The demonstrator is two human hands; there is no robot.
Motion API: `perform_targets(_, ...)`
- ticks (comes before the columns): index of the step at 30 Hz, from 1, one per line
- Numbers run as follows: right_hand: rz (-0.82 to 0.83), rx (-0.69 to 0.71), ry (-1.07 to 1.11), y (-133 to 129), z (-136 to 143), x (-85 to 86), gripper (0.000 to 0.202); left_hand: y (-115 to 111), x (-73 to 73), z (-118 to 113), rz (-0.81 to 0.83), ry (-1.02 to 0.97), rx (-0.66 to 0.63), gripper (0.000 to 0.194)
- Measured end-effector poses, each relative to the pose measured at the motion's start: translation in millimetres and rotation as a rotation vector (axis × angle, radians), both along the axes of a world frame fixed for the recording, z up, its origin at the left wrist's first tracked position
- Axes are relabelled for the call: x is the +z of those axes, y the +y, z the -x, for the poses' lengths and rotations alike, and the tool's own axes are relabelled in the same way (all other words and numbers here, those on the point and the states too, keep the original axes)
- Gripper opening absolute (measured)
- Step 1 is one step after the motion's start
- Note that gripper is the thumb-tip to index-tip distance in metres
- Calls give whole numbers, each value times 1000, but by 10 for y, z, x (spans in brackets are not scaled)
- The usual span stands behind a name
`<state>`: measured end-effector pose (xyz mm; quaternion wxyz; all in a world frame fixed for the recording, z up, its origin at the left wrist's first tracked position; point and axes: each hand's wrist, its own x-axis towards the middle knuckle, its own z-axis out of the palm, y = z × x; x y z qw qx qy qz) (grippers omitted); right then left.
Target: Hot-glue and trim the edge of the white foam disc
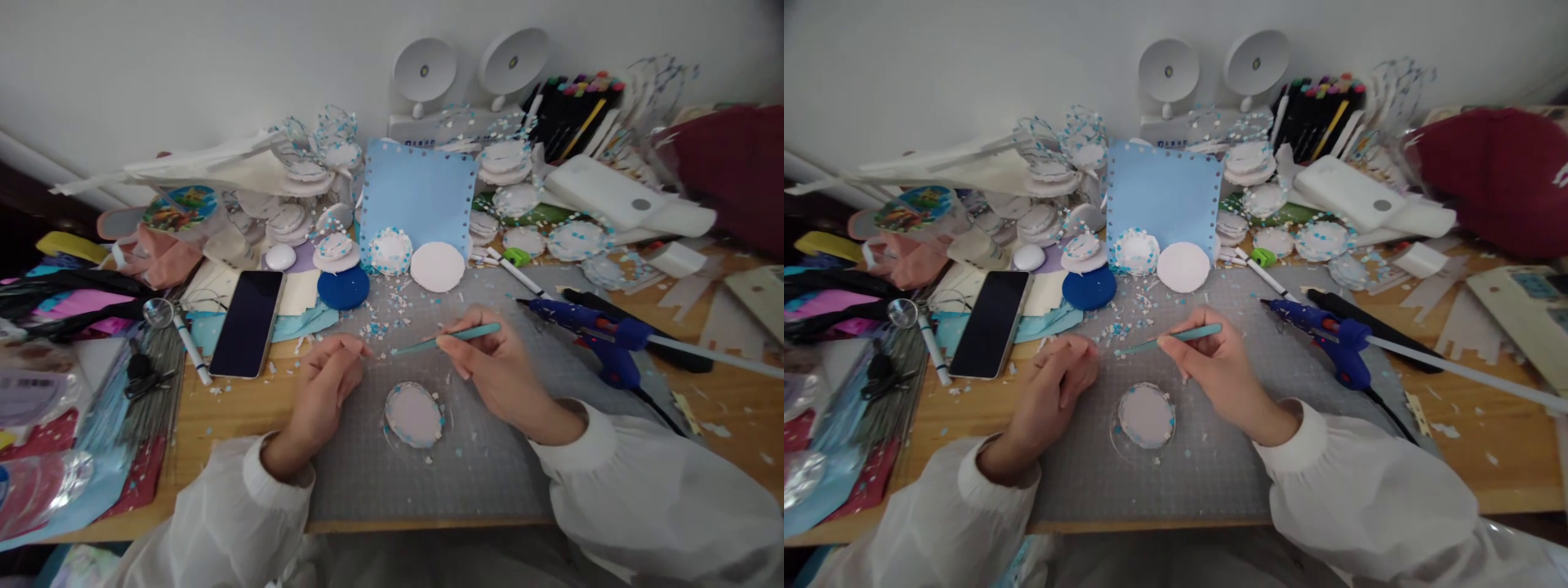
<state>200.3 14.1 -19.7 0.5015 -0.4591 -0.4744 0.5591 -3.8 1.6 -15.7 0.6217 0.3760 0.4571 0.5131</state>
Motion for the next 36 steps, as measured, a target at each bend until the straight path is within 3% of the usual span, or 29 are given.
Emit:
perform_targets(5,51,27,102,-45,11,48,26,-68,30,18,-34,239,-76,20)
perform_targets(9,50,26,90,-46,10,58,25,-102,80,1,-73,269,-107,15)
perform_targets(25,62,9,58,-57,45,36,28,-102,28,-16,-241,459,7,8)
perform_targets(36,67,23,80,-75,61,75,27,-117,46,-12,-227,443,61,8)
